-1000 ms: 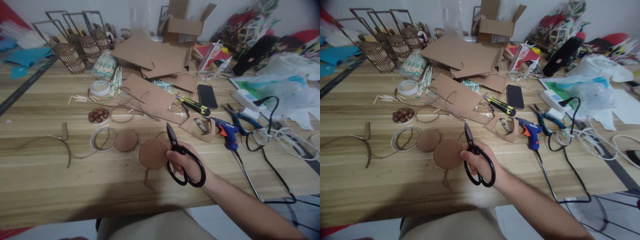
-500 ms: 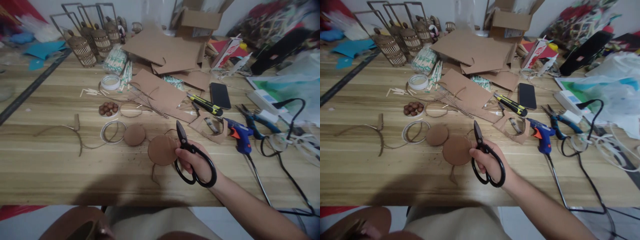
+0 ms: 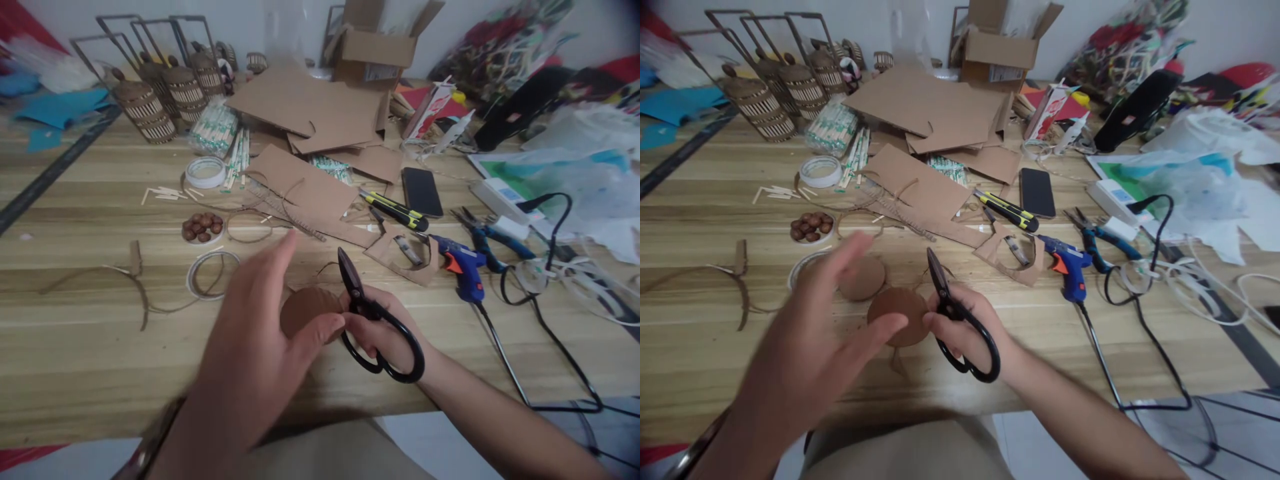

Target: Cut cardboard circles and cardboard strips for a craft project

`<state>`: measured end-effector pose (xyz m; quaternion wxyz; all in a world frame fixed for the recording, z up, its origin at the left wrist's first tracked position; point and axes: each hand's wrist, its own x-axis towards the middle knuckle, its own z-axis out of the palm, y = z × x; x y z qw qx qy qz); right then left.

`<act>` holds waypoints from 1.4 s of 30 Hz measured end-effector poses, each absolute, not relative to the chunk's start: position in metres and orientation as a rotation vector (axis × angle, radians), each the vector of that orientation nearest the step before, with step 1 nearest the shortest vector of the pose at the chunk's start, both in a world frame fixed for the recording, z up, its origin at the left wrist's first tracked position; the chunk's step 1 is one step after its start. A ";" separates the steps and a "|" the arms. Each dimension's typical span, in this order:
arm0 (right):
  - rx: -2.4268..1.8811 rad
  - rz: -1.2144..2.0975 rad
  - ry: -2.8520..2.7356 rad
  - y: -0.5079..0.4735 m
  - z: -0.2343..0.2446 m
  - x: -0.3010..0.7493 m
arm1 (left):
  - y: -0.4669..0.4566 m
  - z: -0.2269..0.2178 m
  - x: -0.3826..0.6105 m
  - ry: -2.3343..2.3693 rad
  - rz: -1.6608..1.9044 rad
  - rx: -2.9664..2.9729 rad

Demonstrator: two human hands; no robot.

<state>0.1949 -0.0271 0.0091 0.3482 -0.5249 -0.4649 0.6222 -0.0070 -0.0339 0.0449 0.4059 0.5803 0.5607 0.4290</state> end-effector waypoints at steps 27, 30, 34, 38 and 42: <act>-1.330 0.662 -2.145 -0.030 0.014 0.203 | -0.001 0.013 0.012 1.023 0.966 0.803; -1.322 0.670 -2.140 -0.032 0.013 0.202 | -0.003 0.012 0.012 1.036 0.981 0.801; -1.277 0.666 -2.115 -0.033 0.013 0.200 | -0.006 0.011 0.014 1.059 0.970 0.785; -1.250 0.687 -2.099 -0.035 0.013 0.199 | -0.007 0.012 0.015 1.061 0.965 0.796; -1.230 0.661 -2.102 -0.036 0.014 0.200 | -0.007 0.013 0.014 1.061 0.962 0.828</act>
